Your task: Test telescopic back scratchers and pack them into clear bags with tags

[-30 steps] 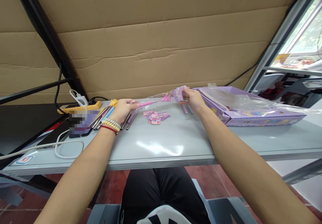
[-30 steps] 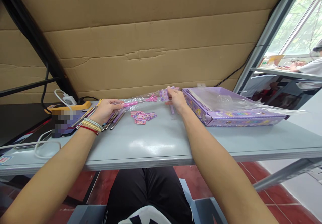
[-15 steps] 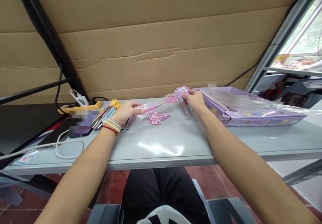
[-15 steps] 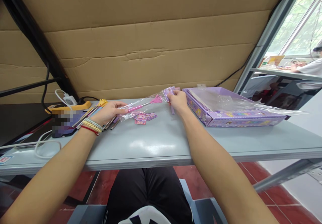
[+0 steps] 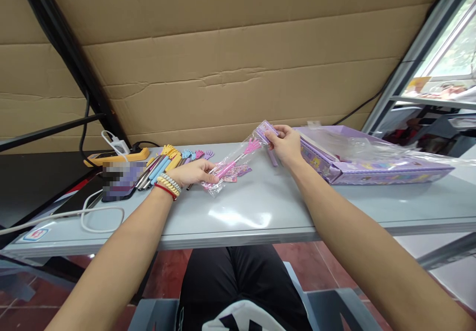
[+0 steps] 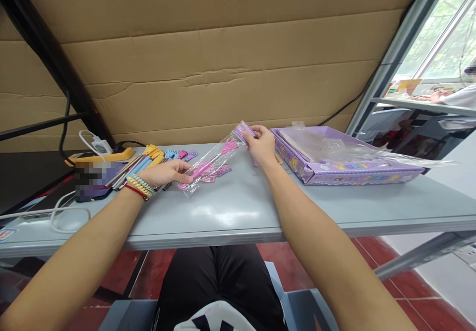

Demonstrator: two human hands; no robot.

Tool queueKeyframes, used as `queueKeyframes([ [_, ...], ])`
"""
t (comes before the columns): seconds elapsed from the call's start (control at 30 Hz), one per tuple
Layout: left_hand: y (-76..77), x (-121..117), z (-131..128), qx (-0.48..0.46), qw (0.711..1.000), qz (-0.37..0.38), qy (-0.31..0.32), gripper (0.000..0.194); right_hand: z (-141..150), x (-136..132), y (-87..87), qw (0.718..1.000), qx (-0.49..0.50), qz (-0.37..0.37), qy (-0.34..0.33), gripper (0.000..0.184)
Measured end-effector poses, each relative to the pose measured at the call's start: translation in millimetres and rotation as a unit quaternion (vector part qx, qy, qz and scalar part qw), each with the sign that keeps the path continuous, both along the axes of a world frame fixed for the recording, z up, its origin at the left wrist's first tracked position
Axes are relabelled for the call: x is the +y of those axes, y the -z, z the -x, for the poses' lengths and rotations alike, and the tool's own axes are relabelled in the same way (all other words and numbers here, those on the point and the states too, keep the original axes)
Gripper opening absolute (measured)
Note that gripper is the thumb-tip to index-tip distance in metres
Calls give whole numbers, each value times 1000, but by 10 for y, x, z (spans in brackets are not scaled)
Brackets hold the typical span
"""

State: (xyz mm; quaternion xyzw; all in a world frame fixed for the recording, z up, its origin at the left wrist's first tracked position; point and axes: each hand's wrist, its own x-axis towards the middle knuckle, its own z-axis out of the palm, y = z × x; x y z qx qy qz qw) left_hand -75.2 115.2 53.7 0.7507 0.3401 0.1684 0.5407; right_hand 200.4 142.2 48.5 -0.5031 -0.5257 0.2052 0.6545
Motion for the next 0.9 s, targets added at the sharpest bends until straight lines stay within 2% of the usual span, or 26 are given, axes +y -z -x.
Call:
queueKeyframes([
  [0.13,54,30,-35,-30,996,-13,-88,23,-4,-5,-15,997,6,-36,63,42],
  [0.2,88,54,-53,-50,990,-26,-126,24,34,-52,-23,999,-22,-26,33,41],
  [0.27,113,71,-75,-75,986,-31,-148,24,113,-131,-20,994,-63,15,-84,39],
  [0.3,121,75,-86,-87,983,-33,-156,25,166,-177,-12,982,-86,41,-162,38],
  [0.4,131,73,-117,-119,976,-39,-177,28,352,-305,37,916,-148,101,-358,37],
  [0.5,142,76,-126,-140,974,-35,-176,34,512,-367,99,862,-199,120,-452,38],
  [0.57,155,88,-119,-139,977,-34,-160,37,572,-372,132,849,-238,104,-461,37],
  [0.67,166,102,-108,-109,982,-67,-142,32,599,-363,158,844,-282,85,-448,32],
  [0.77,157,92,-119,-86,982,-95,-137,31,608,-370,168,836,-280,111,-458,32],
  [0.9,141,60,-154,-86,986,-79,-122,35,642,-410,160,842,-247,158,-454,32],
])
